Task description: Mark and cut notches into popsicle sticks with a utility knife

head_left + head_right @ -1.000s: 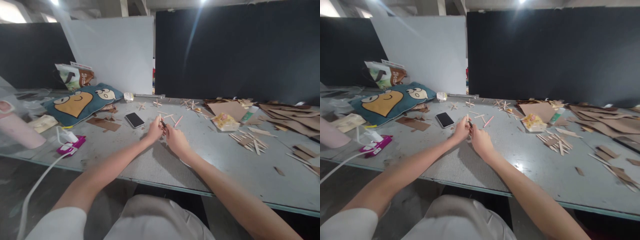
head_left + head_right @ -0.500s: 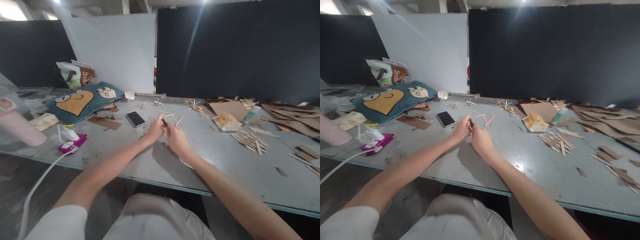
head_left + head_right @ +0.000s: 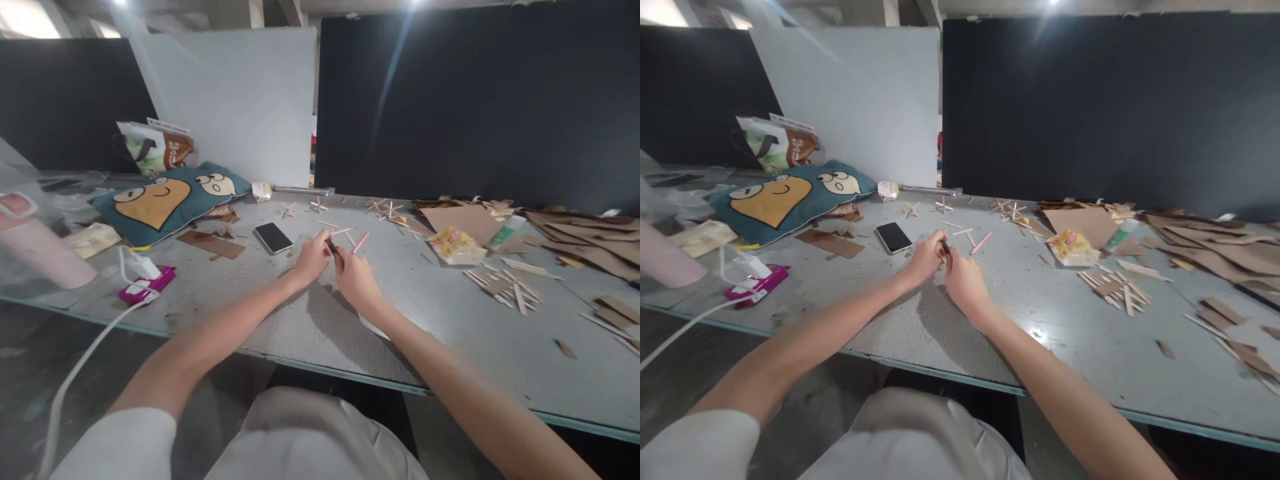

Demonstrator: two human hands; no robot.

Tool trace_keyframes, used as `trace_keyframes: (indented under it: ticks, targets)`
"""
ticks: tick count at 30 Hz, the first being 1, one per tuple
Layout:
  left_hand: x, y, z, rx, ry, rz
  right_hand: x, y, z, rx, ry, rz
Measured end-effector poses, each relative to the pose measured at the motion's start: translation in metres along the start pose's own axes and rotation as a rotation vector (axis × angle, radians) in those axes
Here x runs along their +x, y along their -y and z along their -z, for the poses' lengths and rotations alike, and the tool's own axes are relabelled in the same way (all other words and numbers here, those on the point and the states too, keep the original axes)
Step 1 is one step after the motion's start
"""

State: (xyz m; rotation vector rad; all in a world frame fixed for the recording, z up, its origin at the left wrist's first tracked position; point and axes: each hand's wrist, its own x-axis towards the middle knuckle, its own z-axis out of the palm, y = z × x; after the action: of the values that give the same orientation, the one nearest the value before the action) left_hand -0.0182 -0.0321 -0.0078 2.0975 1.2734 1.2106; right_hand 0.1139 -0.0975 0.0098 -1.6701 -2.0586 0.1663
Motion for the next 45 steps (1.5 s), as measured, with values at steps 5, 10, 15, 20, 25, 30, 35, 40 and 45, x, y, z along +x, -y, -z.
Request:
trace_keyframes:
  ticks: [5, 10, 15, 20, 25, 30, 35, 40, 45]
  targets:
    - [-0.001, 0.002, -0.007, -0.027, -0.068, 0.07, 0.002, -0.001, -0.003, 0.046, 0.008, 0.001]
    - [0.0, 0.005, -0.008, -0.038, -0.055, 0.03, 0.002, -0.001, -0.004, 0.077, -0.012, 0.018]
    - [-0.001, 0.005, -0.006, -0.046, -0.03, 0.016, 0.004, -0.003, -0.004, 0.096, -0.003, 0.013]
    - [-0.003, 0.0, -0.014, -0.123, -0.104, 0.09, 0.004, -0.002, -0.006, 0.074, -0.003, 0.003]
    - [-0.001, 0.0, -0.018, -0.122, -0.149, 0.106, 0.003, 0.001, -0.008, 0.067, -0.021, 0.0]
    - [0.001, 0.0, -0.01, -0.096, -0.132, 0.045, 0.003, 0.002, -0.003, 0.095, -0.022, 0.006]
    - [0.0, 0.004, -0.003, -0.084, 0.026, 0.007, 0.005, -0.001, 0.0, 0.173, -0.01, 0.003]
    - [-0.003, 0.004, -0.012, -0.067, -0.065, 0.079, 0.006, -0.002, -0.007, 0.185, -0.007, -0.003]
    - [-0.003, 0.002, -0.011, -0.031, -0.059, 0.065, 0.005, -0.003, -0.009, 0.173, -0.036, 0.007]
